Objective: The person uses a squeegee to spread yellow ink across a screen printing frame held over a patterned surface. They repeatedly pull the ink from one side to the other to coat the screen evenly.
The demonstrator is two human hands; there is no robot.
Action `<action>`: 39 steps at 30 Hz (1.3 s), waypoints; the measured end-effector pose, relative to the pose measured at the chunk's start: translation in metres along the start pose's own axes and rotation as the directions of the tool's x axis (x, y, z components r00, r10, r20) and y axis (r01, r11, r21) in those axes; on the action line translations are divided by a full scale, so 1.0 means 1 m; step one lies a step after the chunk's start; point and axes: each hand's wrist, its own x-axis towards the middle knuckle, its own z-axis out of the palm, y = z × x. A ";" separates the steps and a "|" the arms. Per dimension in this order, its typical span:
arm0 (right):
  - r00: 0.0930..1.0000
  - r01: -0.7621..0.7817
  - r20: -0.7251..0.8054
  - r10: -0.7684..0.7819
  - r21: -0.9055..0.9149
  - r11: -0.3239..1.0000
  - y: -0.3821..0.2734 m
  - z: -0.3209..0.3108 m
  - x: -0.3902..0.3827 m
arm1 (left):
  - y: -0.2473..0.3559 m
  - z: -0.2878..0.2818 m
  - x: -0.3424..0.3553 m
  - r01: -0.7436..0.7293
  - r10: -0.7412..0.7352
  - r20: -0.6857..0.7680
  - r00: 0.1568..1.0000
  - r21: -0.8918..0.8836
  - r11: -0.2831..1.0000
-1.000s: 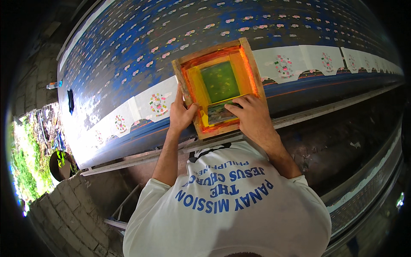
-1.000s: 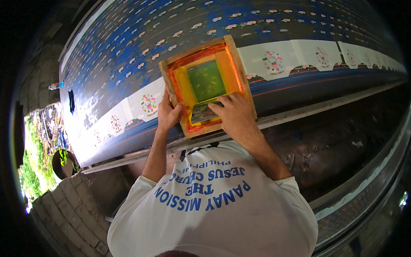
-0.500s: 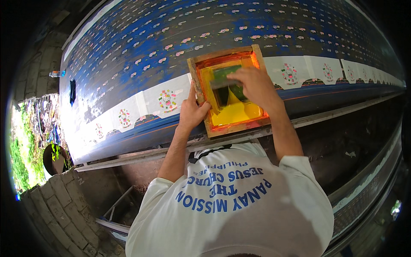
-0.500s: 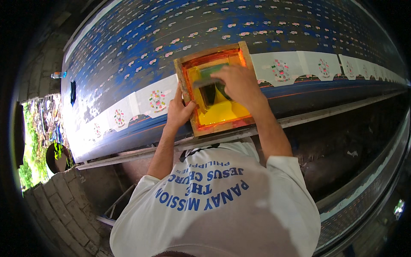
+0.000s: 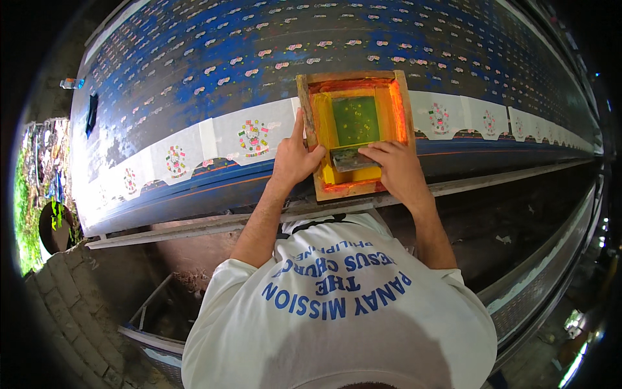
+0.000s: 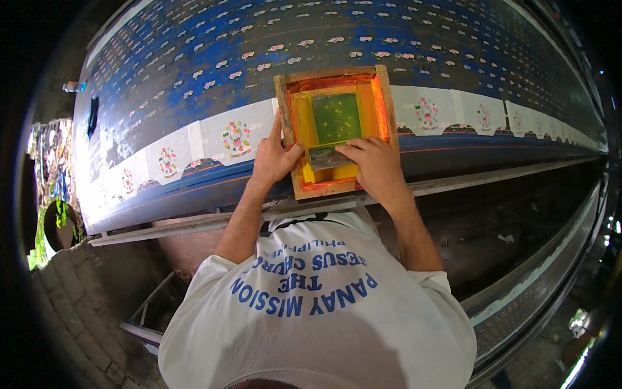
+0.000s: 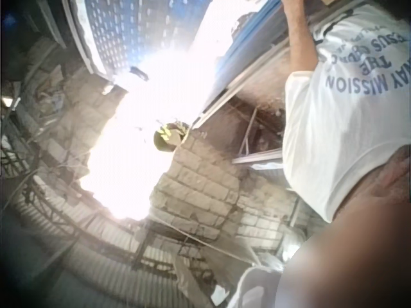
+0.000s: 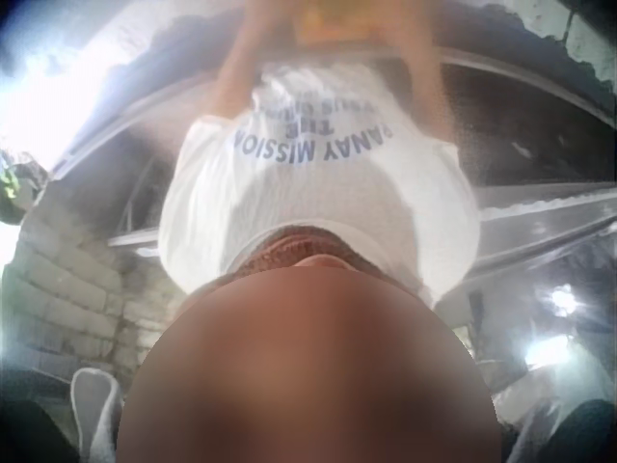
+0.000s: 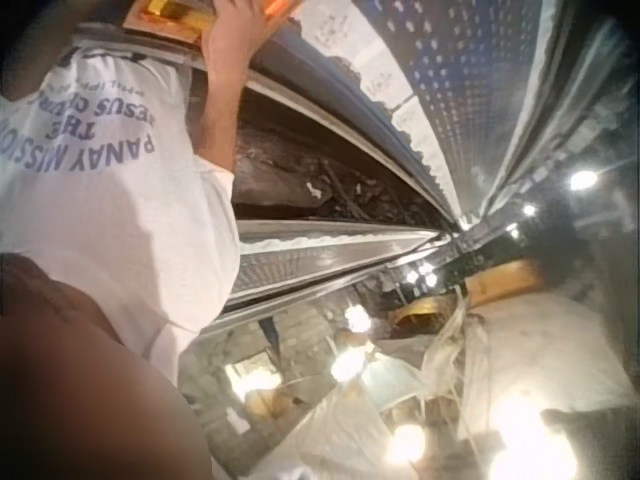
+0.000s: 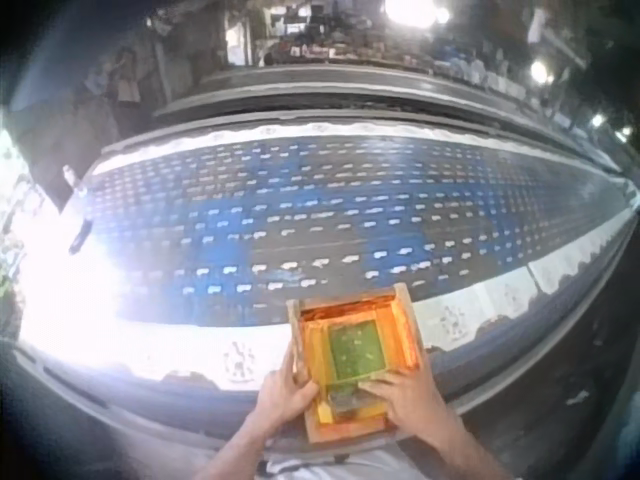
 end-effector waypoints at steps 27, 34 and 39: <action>0.994 -0.109 -0.012 0.108 -0.024 0.994 -0.004 0.002 -0.022 | -0.002 0.001 0.001 0.008 -0.008 0.022 1.000 -0.014 1.000; 0.994 -0.022 -0.104 0.019 -0.028 0.999 0.004 0.009 -0.034 | 0.003 0.003 0.000 0.024 -0.024 -0.027 0.999 -0.021 1.000; 0.991 -0.010 -0.132 0.009 -0.008 1.000 0.028 -0.013 -0.041 | 0.031 0.017 0.007 -0.059 0.060 -0.074 0.996 0.011 0.998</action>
